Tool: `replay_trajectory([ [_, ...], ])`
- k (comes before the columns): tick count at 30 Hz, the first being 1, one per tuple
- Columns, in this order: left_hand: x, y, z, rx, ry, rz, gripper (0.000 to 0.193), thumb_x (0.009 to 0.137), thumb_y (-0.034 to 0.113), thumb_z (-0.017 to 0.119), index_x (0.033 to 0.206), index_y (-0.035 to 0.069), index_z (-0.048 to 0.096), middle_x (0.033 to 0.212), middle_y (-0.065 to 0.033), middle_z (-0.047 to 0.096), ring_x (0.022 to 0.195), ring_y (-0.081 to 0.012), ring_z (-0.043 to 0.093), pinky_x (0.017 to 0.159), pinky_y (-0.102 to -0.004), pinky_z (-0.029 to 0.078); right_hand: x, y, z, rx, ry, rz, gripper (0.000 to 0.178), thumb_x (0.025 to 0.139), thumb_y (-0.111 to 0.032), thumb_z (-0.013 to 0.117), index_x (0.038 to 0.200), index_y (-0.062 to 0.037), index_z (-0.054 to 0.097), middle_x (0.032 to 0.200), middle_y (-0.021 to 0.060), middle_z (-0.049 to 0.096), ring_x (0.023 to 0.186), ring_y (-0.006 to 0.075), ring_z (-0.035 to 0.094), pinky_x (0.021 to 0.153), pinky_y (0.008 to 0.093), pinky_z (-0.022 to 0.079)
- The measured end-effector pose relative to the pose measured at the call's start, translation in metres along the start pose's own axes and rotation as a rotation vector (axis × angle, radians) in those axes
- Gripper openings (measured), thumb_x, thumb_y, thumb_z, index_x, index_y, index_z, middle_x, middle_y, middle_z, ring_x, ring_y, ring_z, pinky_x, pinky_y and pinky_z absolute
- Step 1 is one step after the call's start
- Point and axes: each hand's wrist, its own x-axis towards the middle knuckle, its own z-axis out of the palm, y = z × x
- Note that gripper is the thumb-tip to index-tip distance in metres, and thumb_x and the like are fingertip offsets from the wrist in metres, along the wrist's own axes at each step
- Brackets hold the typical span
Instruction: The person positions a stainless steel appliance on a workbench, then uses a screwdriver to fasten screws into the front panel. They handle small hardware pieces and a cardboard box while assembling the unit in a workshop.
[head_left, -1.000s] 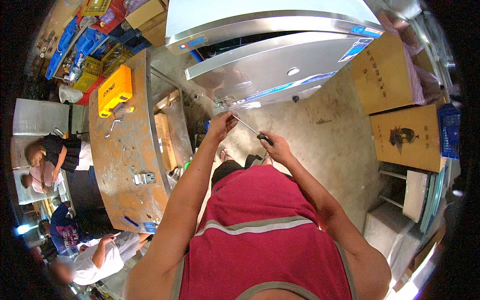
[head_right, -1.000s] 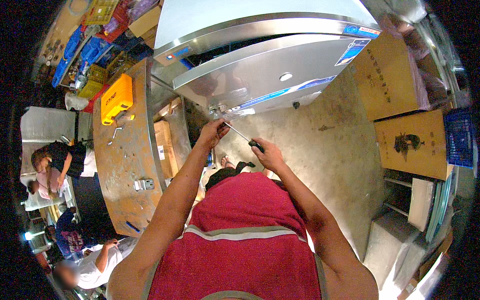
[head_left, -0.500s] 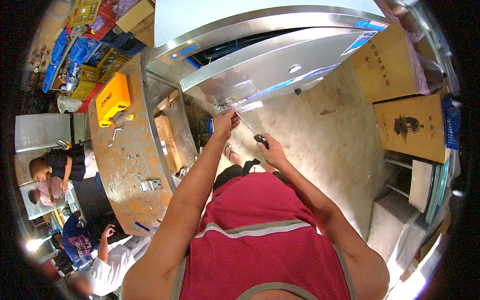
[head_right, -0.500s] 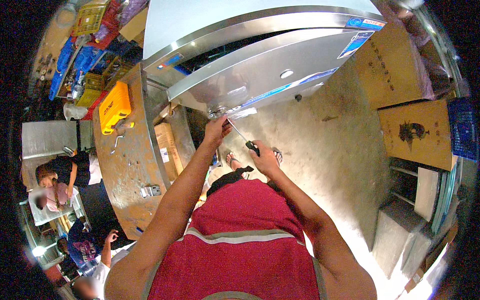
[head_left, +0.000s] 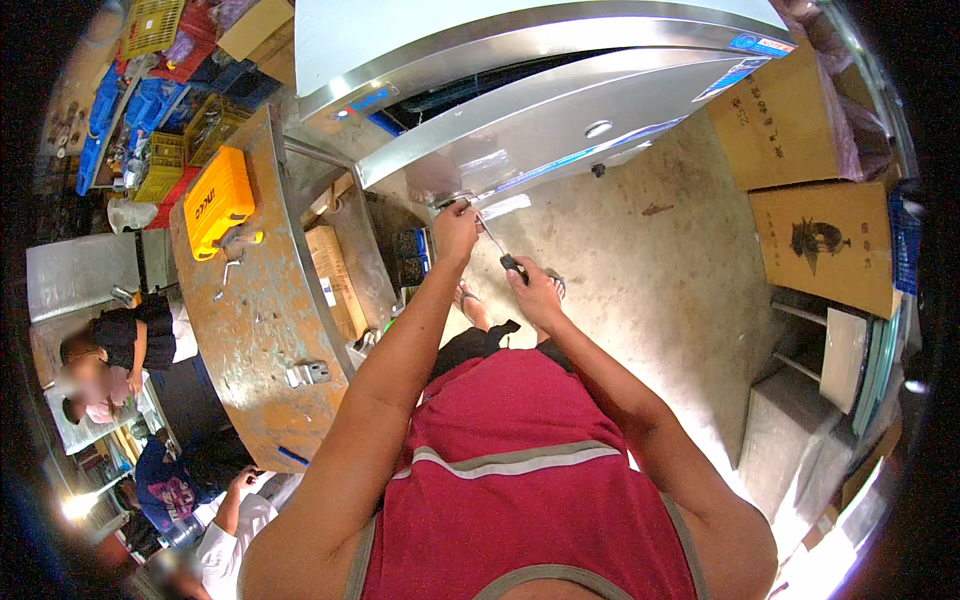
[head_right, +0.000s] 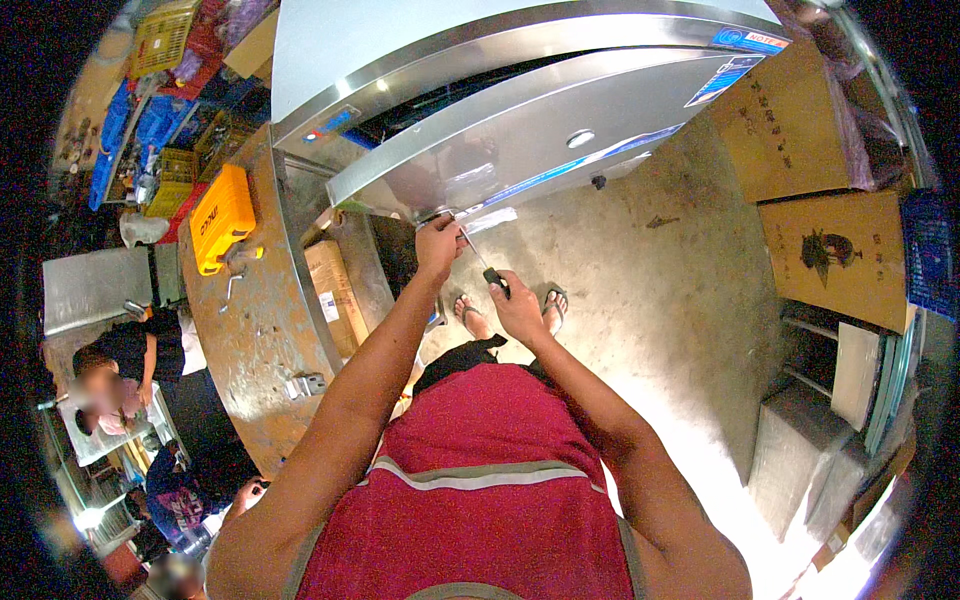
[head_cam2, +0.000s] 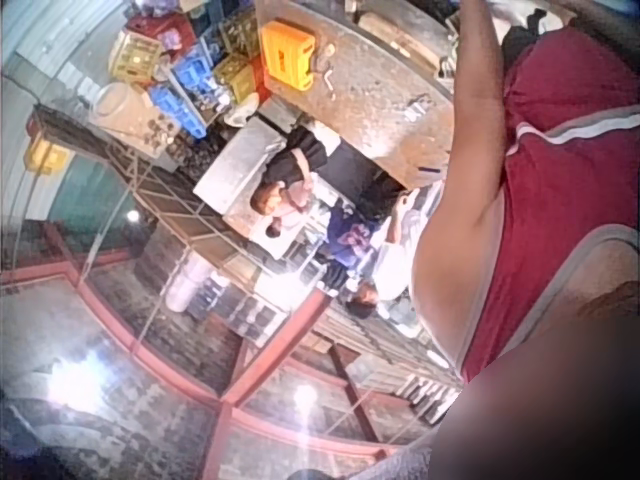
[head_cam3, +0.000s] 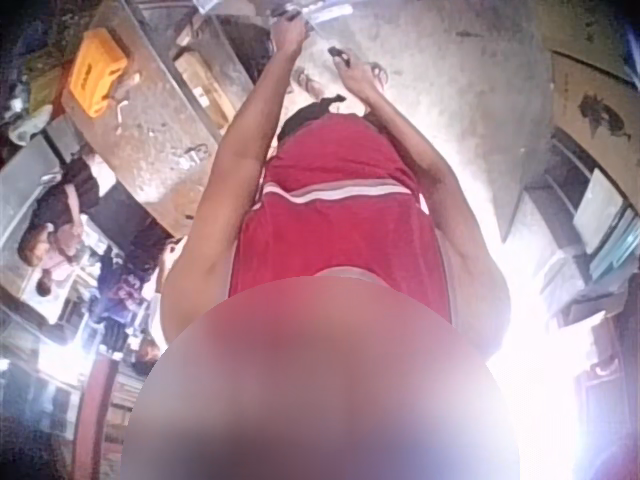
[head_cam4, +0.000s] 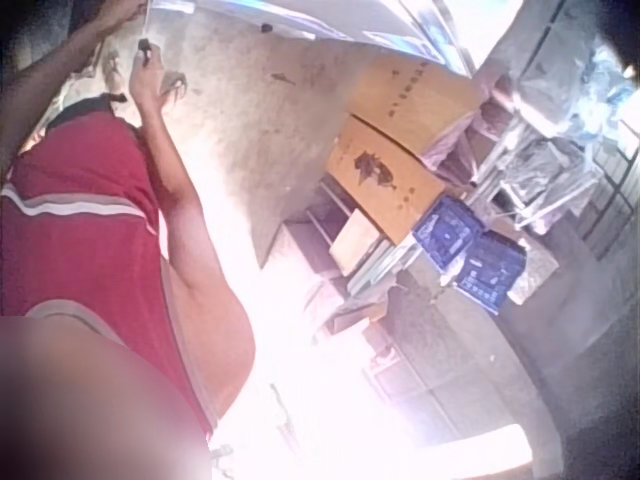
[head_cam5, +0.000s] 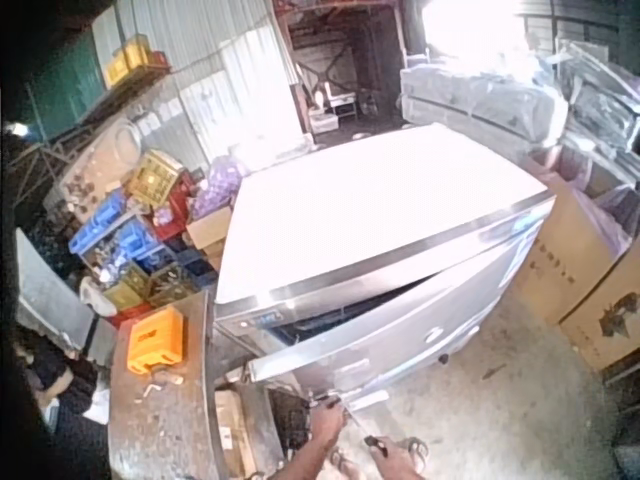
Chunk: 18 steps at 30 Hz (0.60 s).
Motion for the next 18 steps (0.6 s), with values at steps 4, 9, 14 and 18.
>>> replay_trajectory([
  [4, 0.008, -0.002, -0.001, 0.027, -0.013, -0.005, 0.033, 0.093, 0.014, 0.064, 0.118, -0.006, 0.069, 0.089, -0.0112, 0.074, 0.064, -0.0177, 0.072, 0.051, -0.0278, 0.052, 0.006, 0.001, 0.007, 0.017, 0.024, -0.008, 0.04, 0.1, -0.035, 0.06, 0.133, -0.0123, 0.061, 0.095, 0.0205, 0.072, 0.089, 0.0327, 0.07, 0.08, 0.0411, 0.052],
  [9, 0.005, -0.006, -0.041, 0.204, 0.152, 0.148, 0.037, 0.088, 0.018, 0.071, 0.115, -0.008, 0.065, 0.096, -0.015, 0.073, 0.084, -0.0295, 0.072, 0.075, -0.0387, 0.056, 0.02, 0.004, 0.022, 0.199, -0.012, 0.009, 0.038, 0.1, -0.031, 0.062, 0.131, -0.0081, 0.061, 0.086, 0.0119, 0.069, 0.081, 0.0199, 0.066, 0.072, 0.0354, 0.051],
  [14, 0.01, 0.044, -0.096, 0.196, 0.206, 0.611, 0.048, 0.081, 0.021, 0.079, 0.116, -0.007, 0.063, 0.104, -0.0198, 0.071, 0.1, -0.032, 0.068, 0.094, -0.0406, 0.051, 0.035, 0.007, 0.044, 0.3, 0.084, 0.094, 0.035, 0.097, -0.031, 0.064, 0.114, -0.0006, 0.062, 0.096, 0.0199, 0.069, 0.088, 0.0365, 0.069, 0.081, 0.0456, 0.052],
  [18, 0.024, 0.101, -0.1, 0.441, -0.094, 0.606, 0.058, 0.081, 0.021, 0.08, 0.13, -0.004, 0.06, 0.11, -0.0204, 0.072, 0.101, -0.0281, 0.069, 0.093, -0.0396, 0.051, 0.037, 0.01, 0.057, 0.052, 0.297, -0.184, 0.034, 0.097, -0.03, 0.067, 0.111, 0.0003, 0.062, 0.09, 0.012, 0.069, 0.08, 0.0225, 0.065, 0.072, 0.0373, 0.052],
])
